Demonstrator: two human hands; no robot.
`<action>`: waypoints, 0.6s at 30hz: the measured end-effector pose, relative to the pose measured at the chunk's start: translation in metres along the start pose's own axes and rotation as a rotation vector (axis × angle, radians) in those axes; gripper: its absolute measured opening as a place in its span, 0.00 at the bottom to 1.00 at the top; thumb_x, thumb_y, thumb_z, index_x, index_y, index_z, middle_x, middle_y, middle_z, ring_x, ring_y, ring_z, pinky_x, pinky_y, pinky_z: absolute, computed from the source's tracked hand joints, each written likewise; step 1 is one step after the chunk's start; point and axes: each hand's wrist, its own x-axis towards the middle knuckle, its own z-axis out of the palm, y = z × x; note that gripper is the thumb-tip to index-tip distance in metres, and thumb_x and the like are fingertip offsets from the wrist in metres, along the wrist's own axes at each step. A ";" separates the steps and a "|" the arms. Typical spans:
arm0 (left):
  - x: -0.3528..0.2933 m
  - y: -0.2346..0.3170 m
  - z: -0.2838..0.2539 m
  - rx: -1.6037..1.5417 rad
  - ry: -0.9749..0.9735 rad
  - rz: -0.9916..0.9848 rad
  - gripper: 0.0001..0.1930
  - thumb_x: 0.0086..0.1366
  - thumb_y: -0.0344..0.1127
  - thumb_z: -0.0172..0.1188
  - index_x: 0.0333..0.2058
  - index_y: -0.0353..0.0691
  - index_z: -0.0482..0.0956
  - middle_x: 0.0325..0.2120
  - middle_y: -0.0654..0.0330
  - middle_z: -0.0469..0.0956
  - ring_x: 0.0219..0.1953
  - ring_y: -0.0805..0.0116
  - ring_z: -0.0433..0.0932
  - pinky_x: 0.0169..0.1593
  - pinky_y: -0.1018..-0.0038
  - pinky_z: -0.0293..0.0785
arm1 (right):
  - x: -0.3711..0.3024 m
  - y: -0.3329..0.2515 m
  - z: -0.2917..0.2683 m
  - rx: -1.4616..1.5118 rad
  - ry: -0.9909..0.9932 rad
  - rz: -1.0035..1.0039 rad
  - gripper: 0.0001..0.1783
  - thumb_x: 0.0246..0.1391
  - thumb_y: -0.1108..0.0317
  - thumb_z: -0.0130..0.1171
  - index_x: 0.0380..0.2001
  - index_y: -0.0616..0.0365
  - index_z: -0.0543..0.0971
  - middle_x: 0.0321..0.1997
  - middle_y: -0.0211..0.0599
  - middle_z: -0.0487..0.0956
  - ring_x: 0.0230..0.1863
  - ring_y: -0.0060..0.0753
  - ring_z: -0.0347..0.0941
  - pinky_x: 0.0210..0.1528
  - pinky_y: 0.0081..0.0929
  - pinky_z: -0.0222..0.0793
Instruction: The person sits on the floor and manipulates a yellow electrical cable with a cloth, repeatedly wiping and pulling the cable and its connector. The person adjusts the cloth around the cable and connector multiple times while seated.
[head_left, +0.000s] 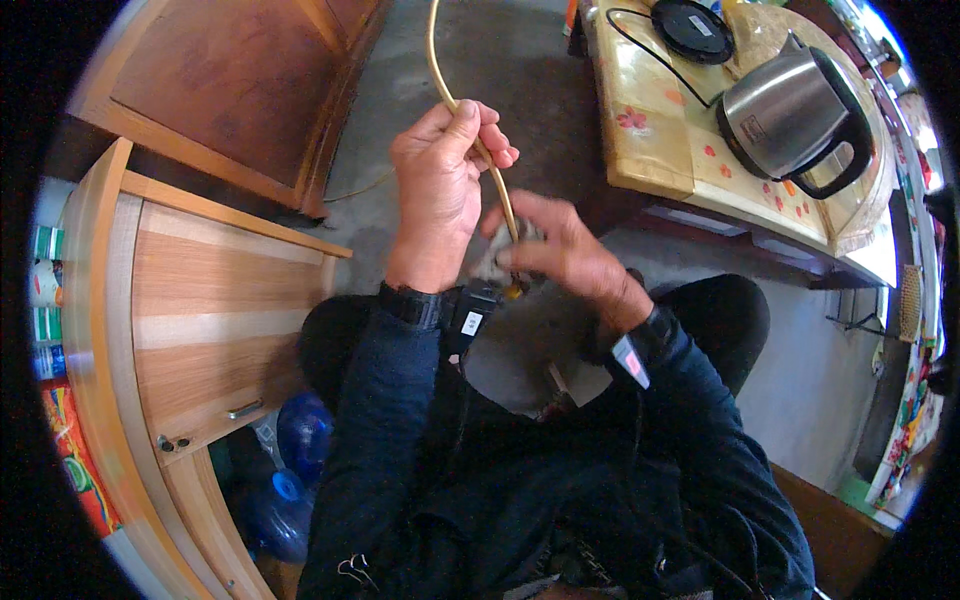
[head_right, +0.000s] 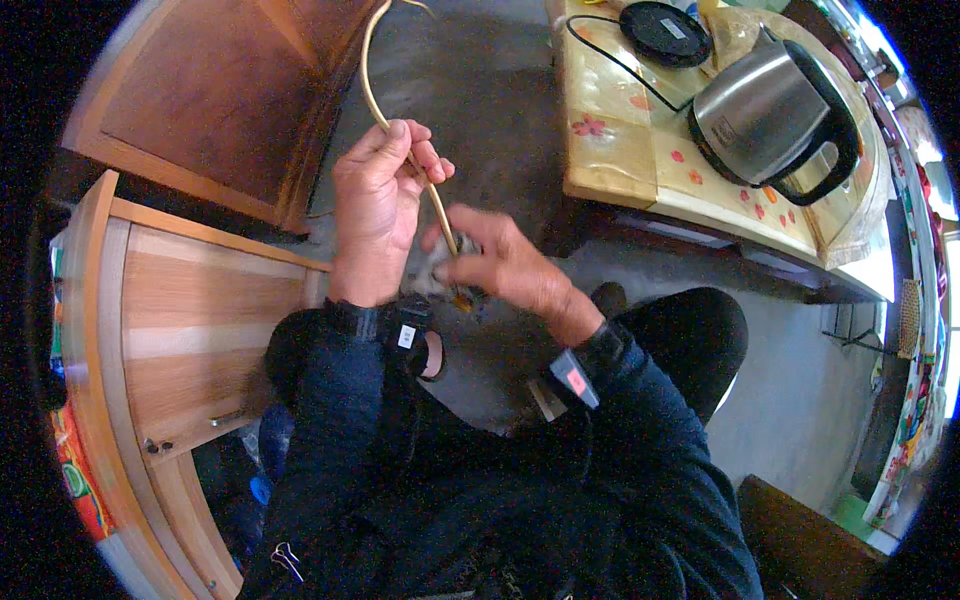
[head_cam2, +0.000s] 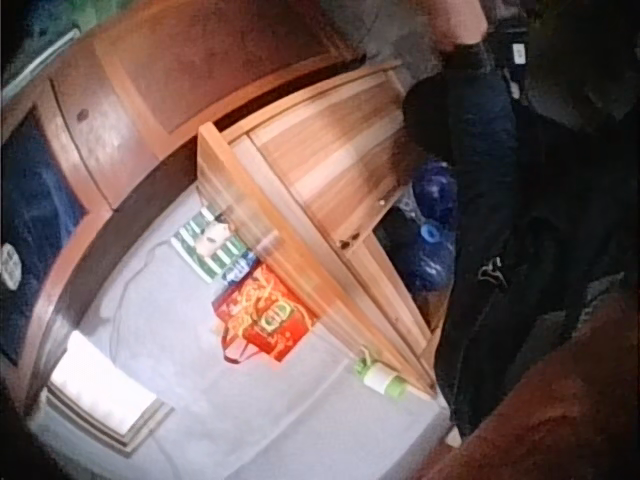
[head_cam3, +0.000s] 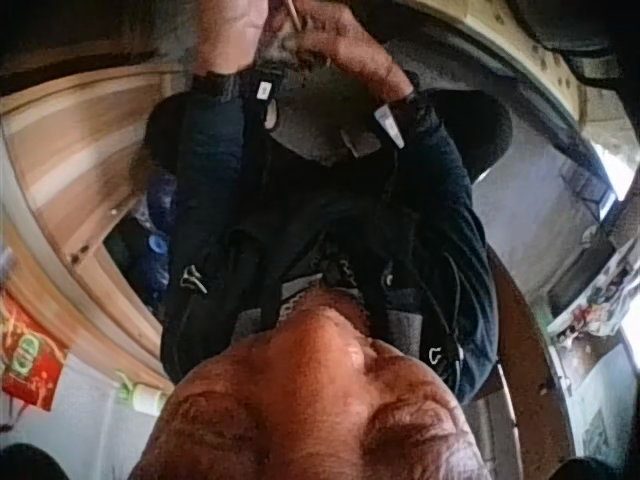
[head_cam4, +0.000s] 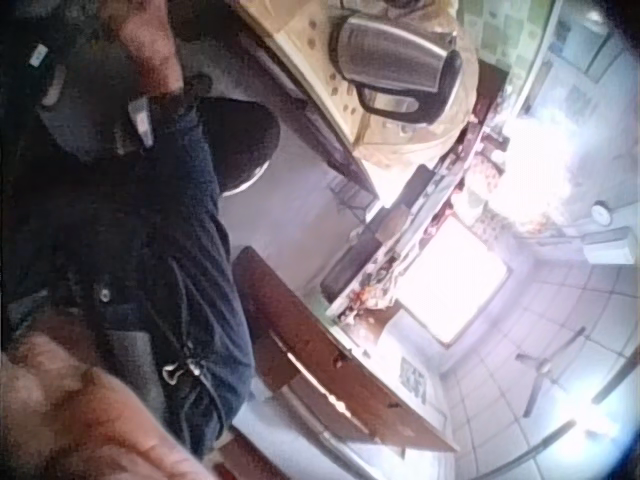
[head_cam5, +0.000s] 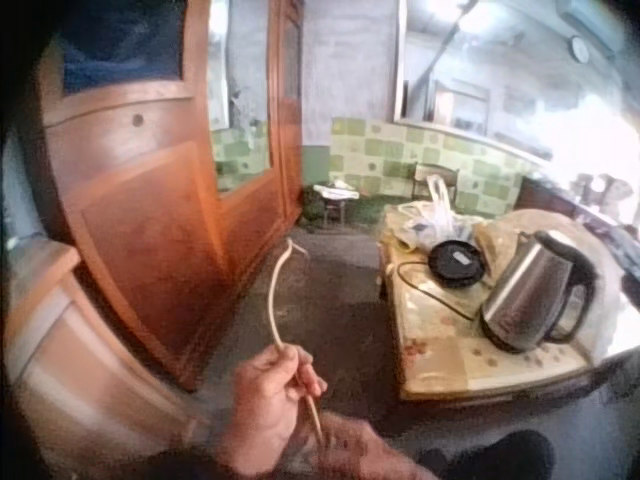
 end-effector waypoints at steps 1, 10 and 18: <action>-0.001 -0.003 0.000 0.036 0.019 -0.009 0.12 0.78 0.37 0.59 0.39 0.33 0.83 0.25 0.54 0.82 0.27 0.62 0.82 0.38 0.65 0.82 | -0.004 0.006 0.006 -0.058 0.014 -0.023 0.16 0.56 0.71 0.66 0.48 0.60 0.80 0.42 0.32 0.81 0.45 0.24 0.76 0.49 0.26 0.73; -0.014 -0.009 0.010 -0.013 0.052 -0.074 0.10 0.77 0.34 0.60 0.38 0.33 0.83 0.27 0.56 0.83 0.27 0.67 0.83 0.37 0.67 0.86 | -0.041 0.021 0.010 -0.030 0.274 0.138 0.16 0.56 0.76 0.64 0.49 0.61 0.81 0.41 0.30 0.81 0.45 0.22 0.76 0.49 0.26 0.73; -0.043 -0.024 0.023 0.171 -0.091 -0.087 0.09 0.78 0.33 0.59 0.38 0.34 0.83 0.27 0.60 0.84 0.29 0.73 0.82 0.37 0.75 0.79 | -0.053 0.017 -0.009 0.197 0.431 0.137 0.22 0.53 0.76 0.59 0.53 0.64 0.81 0.44 0.36 0.85 0.44 0.28 0.81 0.49 0.27 0.79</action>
